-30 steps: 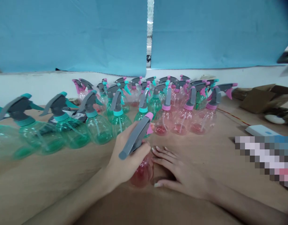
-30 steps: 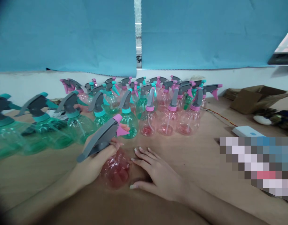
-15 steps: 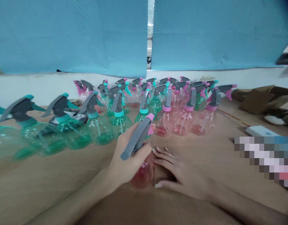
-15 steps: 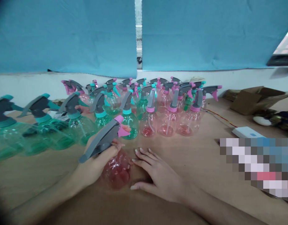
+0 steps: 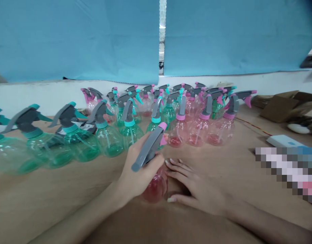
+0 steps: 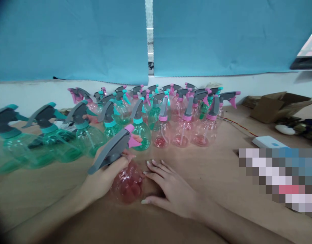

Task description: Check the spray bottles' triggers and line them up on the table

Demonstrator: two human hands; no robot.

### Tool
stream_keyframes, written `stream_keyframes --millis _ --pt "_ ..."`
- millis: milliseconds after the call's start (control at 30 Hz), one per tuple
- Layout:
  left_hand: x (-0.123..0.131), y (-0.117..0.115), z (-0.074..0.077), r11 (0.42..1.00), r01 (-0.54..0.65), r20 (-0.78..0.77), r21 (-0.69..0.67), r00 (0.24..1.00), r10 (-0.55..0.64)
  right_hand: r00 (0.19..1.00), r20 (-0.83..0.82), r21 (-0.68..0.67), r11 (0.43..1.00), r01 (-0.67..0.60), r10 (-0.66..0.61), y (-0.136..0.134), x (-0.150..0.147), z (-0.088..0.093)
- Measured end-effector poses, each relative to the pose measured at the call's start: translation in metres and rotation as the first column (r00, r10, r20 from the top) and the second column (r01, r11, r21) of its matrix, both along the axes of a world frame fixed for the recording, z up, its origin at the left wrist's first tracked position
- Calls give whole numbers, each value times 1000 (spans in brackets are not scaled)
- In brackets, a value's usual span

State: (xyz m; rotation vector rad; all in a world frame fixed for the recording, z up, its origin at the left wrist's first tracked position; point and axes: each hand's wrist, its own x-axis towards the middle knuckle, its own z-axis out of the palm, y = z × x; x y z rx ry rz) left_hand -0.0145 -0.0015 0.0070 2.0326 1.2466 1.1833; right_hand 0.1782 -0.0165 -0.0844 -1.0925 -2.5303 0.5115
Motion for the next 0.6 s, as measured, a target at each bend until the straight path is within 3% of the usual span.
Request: stream_keyframes --millis 300,600 --pt "0 0 2 999 30 5 28 1000 -31 1000 -19 10 1000 -7 7 1 0 -3" --pt "-1 -1 0 999 21 12 -39 1000 -21 999 -34 16 1000 -4 5 1 0 -7"
